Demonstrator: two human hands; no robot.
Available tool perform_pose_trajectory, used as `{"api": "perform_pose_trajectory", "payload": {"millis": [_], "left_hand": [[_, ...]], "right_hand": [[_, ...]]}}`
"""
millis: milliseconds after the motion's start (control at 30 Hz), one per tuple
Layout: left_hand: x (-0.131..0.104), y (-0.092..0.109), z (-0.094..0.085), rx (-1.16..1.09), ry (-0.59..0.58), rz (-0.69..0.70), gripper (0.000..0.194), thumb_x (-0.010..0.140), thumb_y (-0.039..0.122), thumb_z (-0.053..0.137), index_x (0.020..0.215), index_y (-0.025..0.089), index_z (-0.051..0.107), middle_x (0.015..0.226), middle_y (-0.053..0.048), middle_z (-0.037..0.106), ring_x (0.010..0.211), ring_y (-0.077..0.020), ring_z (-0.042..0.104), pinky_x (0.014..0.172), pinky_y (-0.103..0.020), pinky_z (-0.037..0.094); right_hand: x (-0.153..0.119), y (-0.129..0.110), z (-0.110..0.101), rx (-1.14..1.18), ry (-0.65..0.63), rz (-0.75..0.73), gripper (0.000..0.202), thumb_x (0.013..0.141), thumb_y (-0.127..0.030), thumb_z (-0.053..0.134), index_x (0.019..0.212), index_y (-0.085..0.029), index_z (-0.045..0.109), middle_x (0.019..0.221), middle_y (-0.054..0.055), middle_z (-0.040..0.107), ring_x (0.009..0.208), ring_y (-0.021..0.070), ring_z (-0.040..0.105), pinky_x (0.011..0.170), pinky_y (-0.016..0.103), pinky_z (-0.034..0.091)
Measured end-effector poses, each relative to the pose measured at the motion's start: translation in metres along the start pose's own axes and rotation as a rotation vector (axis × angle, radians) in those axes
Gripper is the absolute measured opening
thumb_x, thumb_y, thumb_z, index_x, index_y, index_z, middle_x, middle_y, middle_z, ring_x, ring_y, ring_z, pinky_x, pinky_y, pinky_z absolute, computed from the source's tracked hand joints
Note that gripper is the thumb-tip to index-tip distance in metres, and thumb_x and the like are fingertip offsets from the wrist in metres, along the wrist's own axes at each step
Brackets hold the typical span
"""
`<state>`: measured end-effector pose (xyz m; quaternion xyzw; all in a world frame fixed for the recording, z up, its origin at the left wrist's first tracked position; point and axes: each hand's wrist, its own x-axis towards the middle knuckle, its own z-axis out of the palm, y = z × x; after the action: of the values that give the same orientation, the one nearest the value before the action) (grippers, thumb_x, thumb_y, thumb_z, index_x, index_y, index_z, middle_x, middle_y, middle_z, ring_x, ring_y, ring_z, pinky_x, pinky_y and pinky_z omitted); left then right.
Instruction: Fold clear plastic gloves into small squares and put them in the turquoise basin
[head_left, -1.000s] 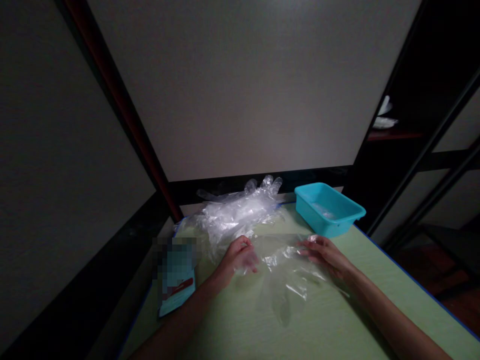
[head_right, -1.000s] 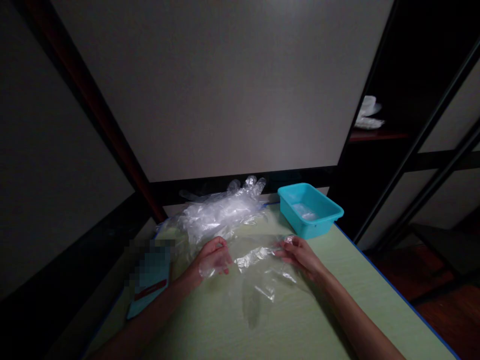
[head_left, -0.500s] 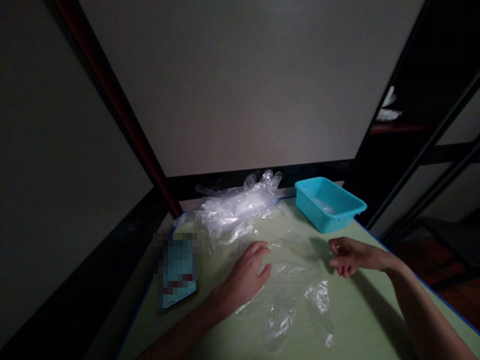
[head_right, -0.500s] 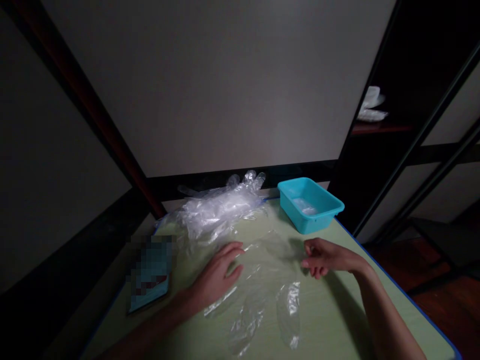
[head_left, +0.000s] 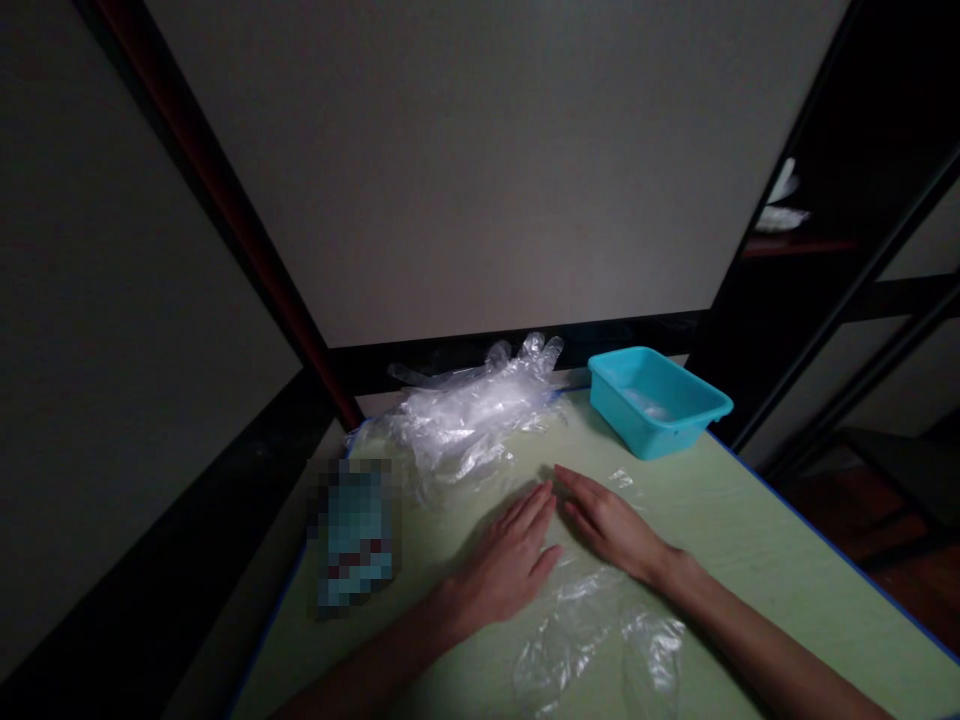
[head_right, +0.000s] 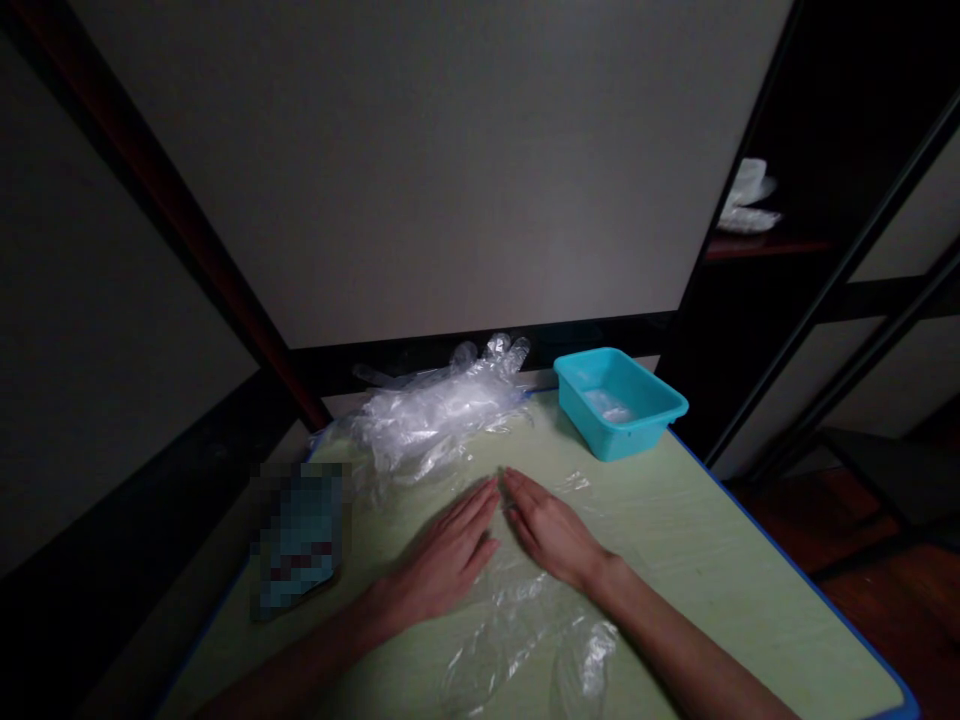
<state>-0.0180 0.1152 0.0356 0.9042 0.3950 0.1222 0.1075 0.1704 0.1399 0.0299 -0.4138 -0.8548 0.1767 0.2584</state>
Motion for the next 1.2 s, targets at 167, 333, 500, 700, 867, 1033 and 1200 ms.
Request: {"api": "perform_pose_trajectory", "payload": {"millis": [167,333,500,700,867,1033,1200], "left_hand": [[0.002,-0.022,0.016,0.094,0.073,-0.076,0.051,0.086,0.027,0.032,0.133,0.008,0.023,0.14,-0.013,0.021,0.129,-0.0195,0.017,0.105,-0.034,0.023],[0.0,-0.027,0.02,0.174,0.04,-0.053,0.053,0.087,0.033,0.032,0.132,0.007,0.022,0.14,-0.014,0.021,0.13,-0.0201,0.014,0.106,-0.035,0.018],[-0.002,-0.028,0.017,0.212,0.056,-0.04,0.061,0.087,0.045,0.03,0.132,0.006,0.022,0.14,-0.016,0.018,0.13,-0.0227,0.01,0.105,-0.038,0.018],[-0.003,-0.027,0.014,0.221,-0.003,-0.052,0.066,0.084,0.047,0.035,0.133,0.006,0.02,0.141,-0.016,0.015,0.13,-0.0234,0.007,0.105,-0.038,0.017],[-0.003,-0.029,0.016,0.223,-0.003,-0.05,0.072,0.08,0.048,0.04,0.134,0.007,0.016,0.142,-0.015,0.012,0.13,-0.0237,0.006,0.105,-0.038,0.016],[-0.003,-0.031,0.016,0.231,-0.011,-0.046,0.072,0.081,0.05,0.038,0.134,0.007,0.017,0.141,-0.016,0.013,0.13,-0.0237,0.006,0.105,-0.038,0.016],[-0.003,-0.031,0.015,0.22,-0.02,-0.035,0.072,0.081,0.052,0.036,0.134,0.006,0.017,0.141,-0.016,0.012,0.13,-0.0231,0.004,0.105,-0.038,0.015]], "right_hand": [[0.003,-0.005,0.02,-0.192,-0.123,-0.112,0.053,0.087,-0.024,0.031,0.135,-0.007,0.021,0.141,0.013,0.019,0.129,0.0211,0.016,0.105,0.038,0.021],[0.0,-0.003,0.027,-0.278,-0.198,-0.133,0.056,0.088,-0.033,0.03,0.136,-0.007,0.016,0.142,0.014,0.014,0.13,0.022,0.011,0.105,0.04,0.02],[-0.004,0.003,0.024,-0.3,-0.187,-0.126,0.058,0.088,-0.036,0.031,0.136,-0.007,0.015,0.141,0.013,0.012,0.13,0.0219,0.01,0.105,0.041,0.02],[-0.014,0.025,0.006,-0.324,-0.158,-0.075,0.056,0.089,-0.039,0.028,0.136,-0.01,0.018,0.141,0.012,0.016,0.129,0.0217,0.015,0.104,0.041,0.021],[-0.024,0.047,-0.007,-0.322,-0.114,-0.028,0.056,0.089,-0.04,0.03,0.137,-0.015,0.016,0.141,0.009,0.017,0.129,0.0212,0.016,0.104,0.041,0.021],[-0.028,0.059,-0.013,-0.353,-0.111,0.007,0.057,0.089,-0.041,0.03,0.137,-0.015,0.015,0.141,0.009,0.017,0.129,0.0212,0.016,0.104,0.041,0.021],[-0.031,0.063,-0.014,-0.338,-0.084,0.047,0.056,0.089,-0.041,0.03,0.136,-0.012,0.018,0.141,0.01,0.019,0.129,0.021,0.016,0.105,0.041,0.02]]}}
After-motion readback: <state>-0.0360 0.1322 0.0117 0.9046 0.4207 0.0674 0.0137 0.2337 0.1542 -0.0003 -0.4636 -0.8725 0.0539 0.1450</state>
